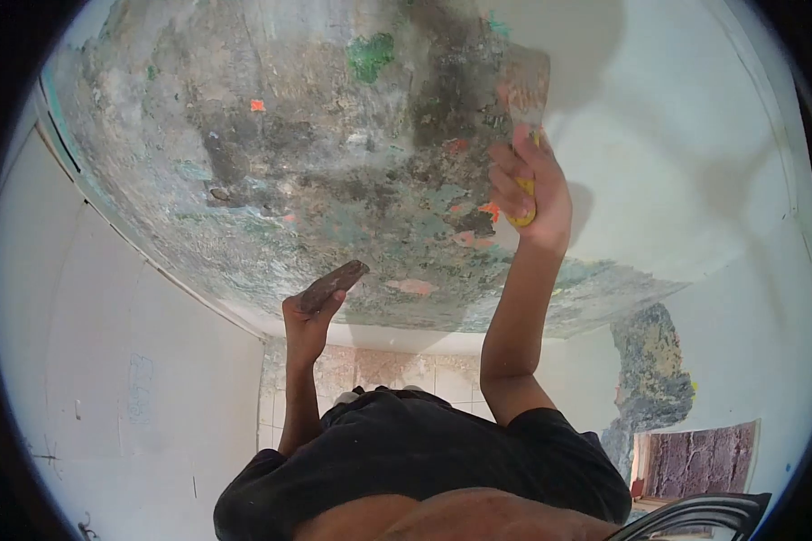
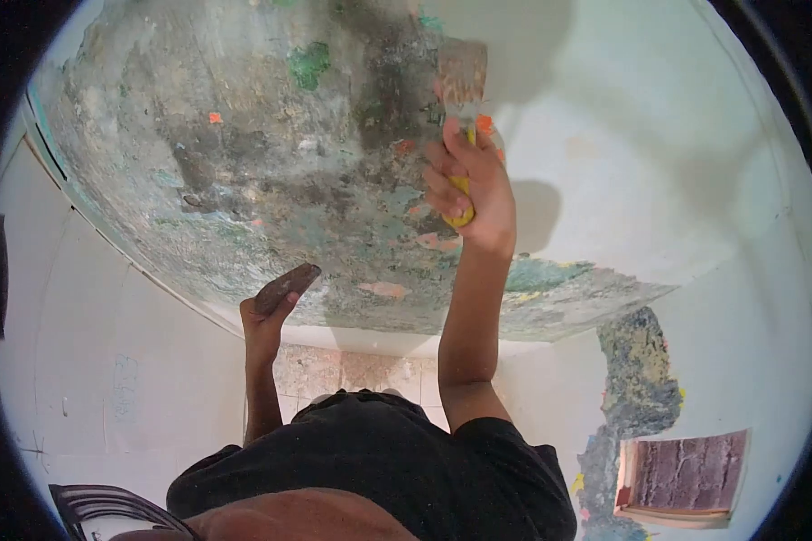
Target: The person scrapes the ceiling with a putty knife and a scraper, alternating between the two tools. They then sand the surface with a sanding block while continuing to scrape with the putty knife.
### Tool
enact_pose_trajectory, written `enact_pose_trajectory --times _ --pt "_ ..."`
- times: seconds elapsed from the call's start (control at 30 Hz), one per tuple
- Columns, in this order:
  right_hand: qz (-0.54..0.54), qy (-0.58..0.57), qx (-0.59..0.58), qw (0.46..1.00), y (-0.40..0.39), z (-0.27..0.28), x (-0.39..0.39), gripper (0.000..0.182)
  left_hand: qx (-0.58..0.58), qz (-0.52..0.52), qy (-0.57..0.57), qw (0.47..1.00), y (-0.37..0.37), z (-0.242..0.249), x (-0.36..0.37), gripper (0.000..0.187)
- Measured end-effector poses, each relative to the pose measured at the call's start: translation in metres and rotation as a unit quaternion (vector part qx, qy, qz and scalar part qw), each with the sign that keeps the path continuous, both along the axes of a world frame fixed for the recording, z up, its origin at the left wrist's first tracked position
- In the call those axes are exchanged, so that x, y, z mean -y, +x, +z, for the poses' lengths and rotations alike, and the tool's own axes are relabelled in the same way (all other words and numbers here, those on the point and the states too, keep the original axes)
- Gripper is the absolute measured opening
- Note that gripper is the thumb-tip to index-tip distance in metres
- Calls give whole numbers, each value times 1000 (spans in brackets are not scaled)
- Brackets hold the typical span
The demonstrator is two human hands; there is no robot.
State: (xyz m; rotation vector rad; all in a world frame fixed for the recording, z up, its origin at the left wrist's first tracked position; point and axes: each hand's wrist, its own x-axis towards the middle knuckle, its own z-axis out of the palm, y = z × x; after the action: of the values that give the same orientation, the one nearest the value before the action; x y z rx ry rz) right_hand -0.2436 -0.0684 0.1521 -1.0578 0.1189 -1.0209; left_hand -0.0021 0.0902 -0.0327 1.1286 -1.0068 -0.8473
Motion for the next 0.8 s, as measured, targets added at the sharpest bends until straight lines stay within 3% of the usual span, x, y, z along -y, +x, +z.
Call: enact_pose_trajectory --times 0.8 --pt "-26 -27 -10 999 20 14 0 47 -28 31 10 999 -4 12 -17 29"
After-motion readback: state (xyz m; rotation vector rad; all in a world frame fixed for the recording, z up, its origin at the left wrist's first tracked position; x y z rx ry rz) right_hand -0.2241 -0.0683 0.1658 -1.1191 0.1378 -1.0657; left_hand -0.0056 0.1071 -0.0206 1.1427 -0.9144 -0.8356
